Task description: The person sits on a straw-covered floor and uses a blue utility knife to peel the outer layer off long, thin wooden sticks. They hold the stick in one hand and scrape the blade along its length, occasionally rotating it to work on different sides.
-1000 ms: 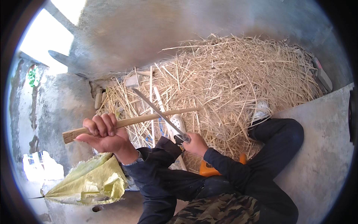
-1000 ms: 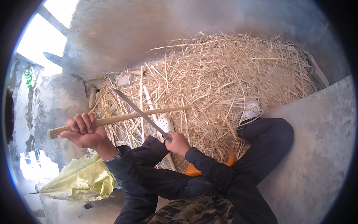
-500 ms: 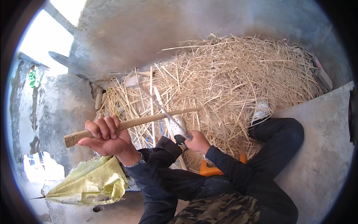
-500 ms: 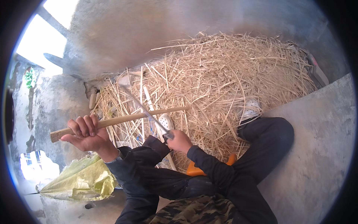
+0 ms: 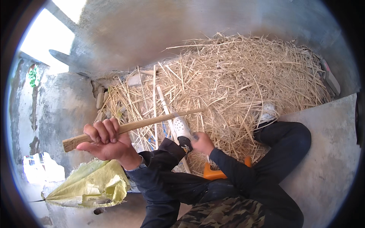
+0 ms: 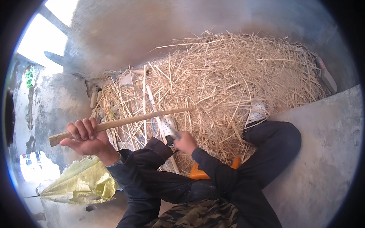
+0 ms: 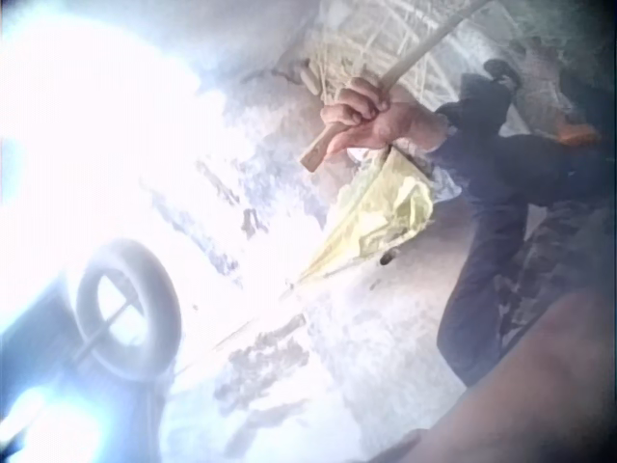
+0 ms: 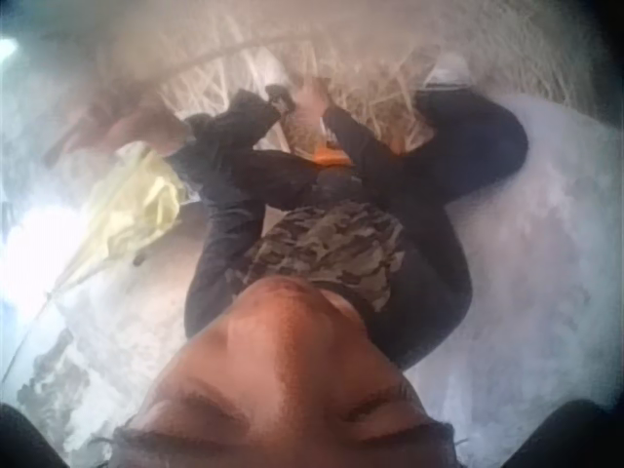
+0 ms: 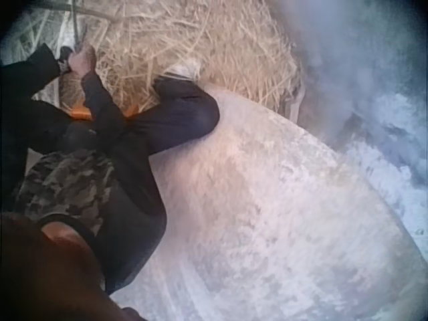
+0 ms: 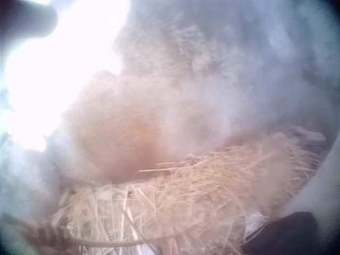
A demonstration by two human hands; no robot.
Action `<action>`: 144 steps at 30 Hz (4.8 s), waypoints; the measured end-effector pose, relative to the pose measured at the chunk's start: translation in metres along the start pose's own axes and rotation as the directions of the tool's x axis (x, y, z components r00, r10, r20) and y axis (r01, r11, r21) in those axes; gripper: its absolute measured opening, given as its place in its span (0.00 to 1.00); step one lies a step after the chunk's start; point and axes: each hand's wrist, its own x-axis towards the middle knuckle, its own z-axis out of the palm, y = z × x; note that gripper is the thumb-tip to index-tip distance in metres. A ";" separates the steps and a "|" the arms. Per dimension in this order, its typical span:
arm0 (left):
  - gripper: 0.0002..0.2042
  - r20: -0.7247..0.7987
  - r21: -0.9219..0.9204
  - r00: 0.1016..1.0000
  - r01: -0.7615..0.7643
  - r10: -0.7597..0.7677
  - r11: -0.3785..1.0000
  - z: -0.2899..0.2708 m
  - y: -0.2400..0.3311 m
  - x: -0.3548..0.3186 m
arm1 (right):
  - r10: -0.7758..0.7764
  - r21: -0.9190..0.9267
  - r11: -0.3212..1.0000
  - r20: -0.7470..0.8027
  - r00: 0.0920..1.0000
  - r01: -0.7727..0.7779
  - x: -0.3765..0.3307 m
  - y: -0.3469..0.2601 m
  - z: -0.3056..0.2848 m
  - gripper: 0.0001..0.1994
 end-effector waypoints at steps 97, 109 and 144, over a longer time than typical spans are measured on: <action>0.26 -0.059 0.015 0.997 0.042 -0.041 0.999 -0.006 -0.007 0.019 | 0.051 -0.217 0.975 0.067 0.996 -0.035 0.004 0.027 -0.017 0.14; 0.27 0.400 -0.298 0.912 0.221 -0.089 0.929 -0.033 -0.012 0.027 | 0.340 0.015 0.939 0.093 0.936 -0.342 0.002 0.045 -0.015 0.12; 0.27 0.415 -0.305 0.908 0.199 -0.058 0.931 -0.012 -0.005 0.007 | -0.099 0.038 0.995 0.134 0.986 0.095 -0.024 -0.081 -0.013 0.13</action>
